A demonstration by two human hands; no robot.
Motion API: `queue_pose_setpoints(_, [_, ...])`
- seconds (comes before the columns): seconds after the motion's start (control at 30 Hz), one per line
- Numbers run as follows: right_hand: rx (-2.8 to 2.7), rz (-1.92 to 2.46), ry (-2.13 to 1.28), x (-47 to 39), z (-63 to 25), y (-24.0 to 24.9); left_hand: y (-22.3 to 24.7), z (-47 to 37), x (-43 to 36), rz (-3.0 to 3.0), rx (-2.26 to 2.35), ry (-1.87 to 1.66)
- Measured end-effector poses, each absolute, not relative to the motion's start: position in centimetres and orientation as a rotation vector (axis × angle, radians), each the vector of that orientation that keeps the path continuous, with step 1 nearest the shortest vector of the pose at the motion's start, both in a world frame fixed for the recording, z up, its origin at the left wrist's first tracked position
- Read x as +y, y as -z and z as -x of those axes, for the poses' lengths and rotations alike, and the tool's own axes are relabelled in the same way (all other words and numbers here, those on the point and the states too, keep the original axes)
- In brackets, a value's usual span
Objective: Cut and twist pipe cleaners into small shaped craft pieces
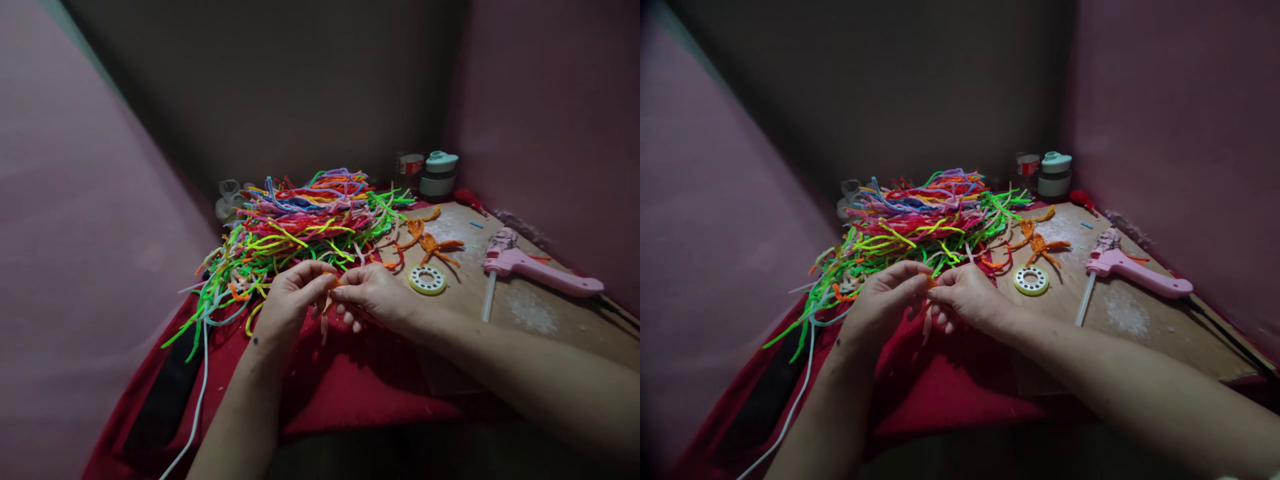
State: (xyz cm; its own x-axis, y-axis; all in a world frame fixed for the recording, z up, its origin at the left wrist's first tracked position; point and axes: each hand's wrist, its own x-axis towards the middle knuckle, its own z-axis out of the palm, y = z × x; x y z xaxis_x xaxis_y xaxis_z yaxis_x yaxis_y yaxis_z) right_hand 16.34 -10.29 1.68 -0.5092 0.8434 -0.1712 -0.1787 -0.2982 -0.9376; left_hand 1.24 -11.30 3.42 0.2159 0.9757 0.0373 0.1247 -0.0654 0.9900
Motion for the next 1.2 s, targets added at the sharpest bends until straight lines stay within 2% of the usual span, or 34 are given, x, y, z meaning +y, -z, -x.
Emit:
queue_pose_setpoints(0.13, [-1.299,0.927,-1.824,-10.5,-16.2,-1.7,-3.0,-2.0,-11.6,-1.504,1.252,-1.123])
queue_pose_setpoints(0.33, [-1.341,0.979,-1.706,-11.1,-15.9,-1.8,-2.3,-3.1,-12.1,-1.962,1.583,-1.333])
queue_pose_setpoints(0.57, [-1.325,0.981,-1.764,-11.1,-16.0,-1.7,-3.2,-2.2,-11.4,-1.658,1.387,-1.113])
queue_pose_setpoints(0.73, [-1.294,1.039,-1.79,-10.8,-16.1,-1.5,-2.8,-2.6,-11.7,-2.166,1.475,-1.325])
queue_pose_setpoints(0.83, [-1.218,0.972,-1.856,-10.4,-16.3,-1.3,-2.9,-2.7,-11.6,-2.08,1.467,-1.351])
queue_pose_setpoints(1.0, [-1.144,0.829,-1.733,-9.3,-16.7,-0.6,-3.9,-2.0,-11.1,-1.551,1.364,-1.062])
queue_pose_setpoints(1.1, [-1.139,0.817,-1.693,-8.9,-16.8,-0.4,-3.9,-1.8,-11.2,-1.612,1.346,-0.849])
queue_pose_setpoints(1.2, [-1.159,0.857,-1.657,-8.9,-16.8,-0.3,-3.2,-2.0,-11.5,-1.88,1.436,-0.907])
